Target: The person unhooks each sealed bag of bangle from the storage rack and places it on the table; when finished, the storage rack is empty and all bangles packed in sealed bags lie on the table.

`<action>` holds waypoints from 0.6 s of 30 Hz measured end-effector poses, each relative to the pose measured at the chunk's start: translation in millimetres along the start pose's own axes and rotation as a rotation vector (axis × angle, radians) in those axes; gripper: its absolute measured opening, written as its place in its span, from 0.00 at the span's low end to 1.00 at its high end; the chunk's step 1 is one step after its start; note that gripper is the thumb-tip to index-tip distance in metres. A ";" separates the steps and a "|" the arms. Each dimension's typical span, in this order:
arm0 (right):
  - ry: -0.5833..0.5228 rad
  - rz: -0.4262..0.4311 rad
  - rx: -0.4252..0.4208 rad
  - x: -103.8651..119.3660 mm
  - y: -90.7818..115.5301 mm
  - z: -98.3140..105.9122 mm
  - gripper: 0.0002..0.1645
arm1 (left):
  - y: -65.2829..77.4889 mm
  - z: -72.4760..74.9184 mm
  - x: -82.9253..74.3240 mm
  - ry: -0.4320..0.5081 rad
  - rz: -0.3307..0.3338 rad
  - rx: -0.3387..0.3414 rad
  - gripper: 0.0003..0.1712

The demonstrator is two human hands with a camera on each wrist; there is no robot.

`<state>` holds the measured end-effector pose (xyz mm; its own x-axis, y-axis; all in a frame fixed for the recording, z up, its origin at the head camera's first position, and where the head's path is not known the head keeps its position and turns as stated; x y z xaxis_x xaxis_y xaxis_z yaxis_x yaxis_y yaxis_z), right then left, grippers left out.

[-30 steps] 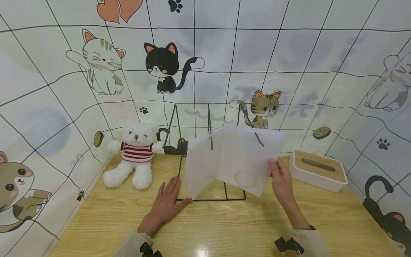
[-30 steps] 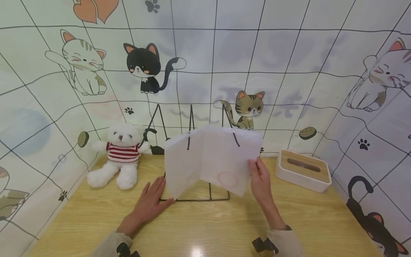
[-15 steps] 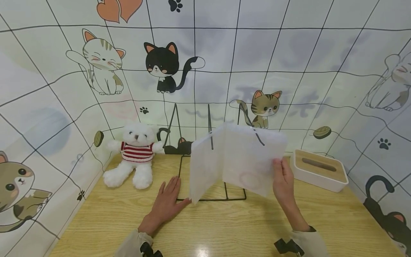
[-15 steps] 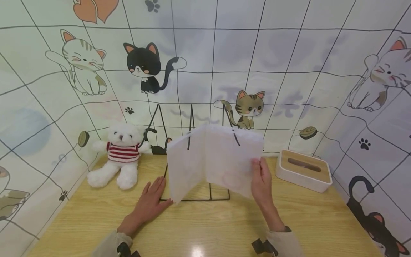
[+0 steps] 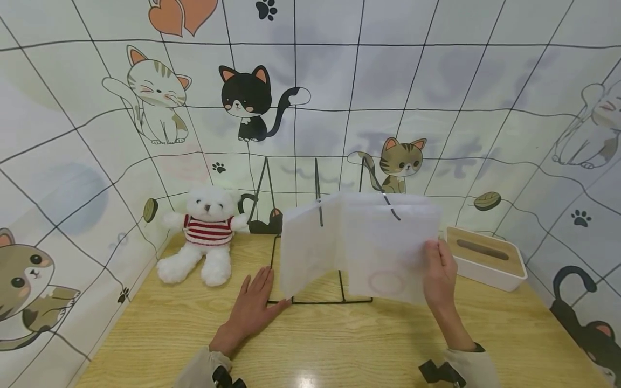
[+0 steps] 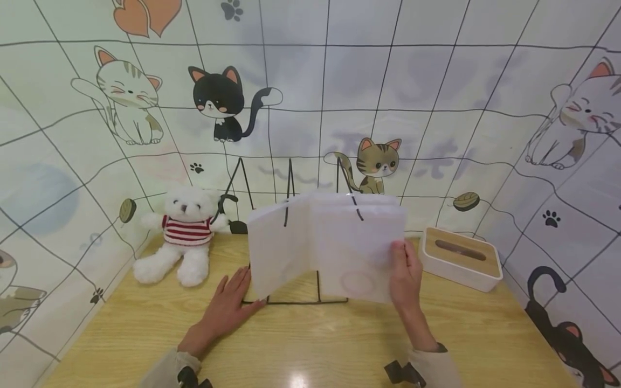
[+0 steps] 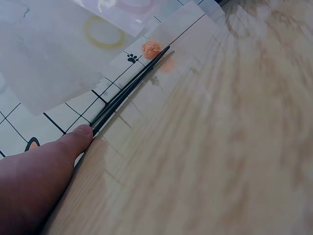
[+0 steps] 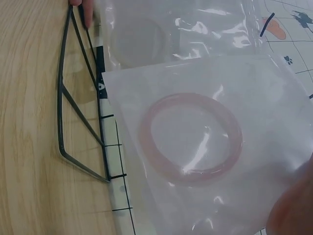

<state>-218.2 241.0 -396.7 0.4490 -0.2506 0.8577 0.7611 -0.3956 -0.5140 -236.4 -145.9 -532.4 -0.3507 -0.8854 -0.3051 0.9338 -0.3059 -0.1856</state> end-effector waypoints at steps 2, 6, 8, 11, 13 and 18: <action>-0.004 0.016 -0.009 1.3 -1.2 2.2 0.18 | 0.1 0.1 0.0 0.003 0.000 -0.004 0.56; -0.015 0.034 -0.005 2.9 -1.8 6.7 0.18 | 0.7 0.4 -0.1 0.004 0.000 0.002 0.56; -0.012 0.043 0.004 2.4 -2.5 8.7 0.18 | 0.8 0.2 0.0 0.005 0.001 0.000 0.56; -0.032 0.066 0.010 2.5 -4.8 12.0 0.17 | 0.5 -0.5 0.4 0.012 0.004 0.005 0.56; -0.047 0.080 0.012 3.1 -6.2 14.4 0.16 | 0.2 -1.0 0.7 0.011 0.003 0.001 0.55; -0.081 0.070 0.004 5.0 -7.4 20.0 0.15 | 0.4 -0.7 0.9 0.016 -0.004 -0.010 0.54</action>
<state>-212.2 260.3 -388.3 0.5375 -0.2048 0.8180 0.7284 -0.3761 -0.5727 -236.4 -146.6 -533.4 -0.3552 -0.8785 -0.3196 0.9318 -0.3056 -0.1957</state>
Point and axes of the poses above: each hand's wrist, its own y-axis away from the middle knuckle, its own z-axis out of the back of the hand, x = y × z, the point moved 2 cm from there along -y, towards the middle knuckle, and after that the axes turned 4 degrees about -y, right-handed, at the moved point
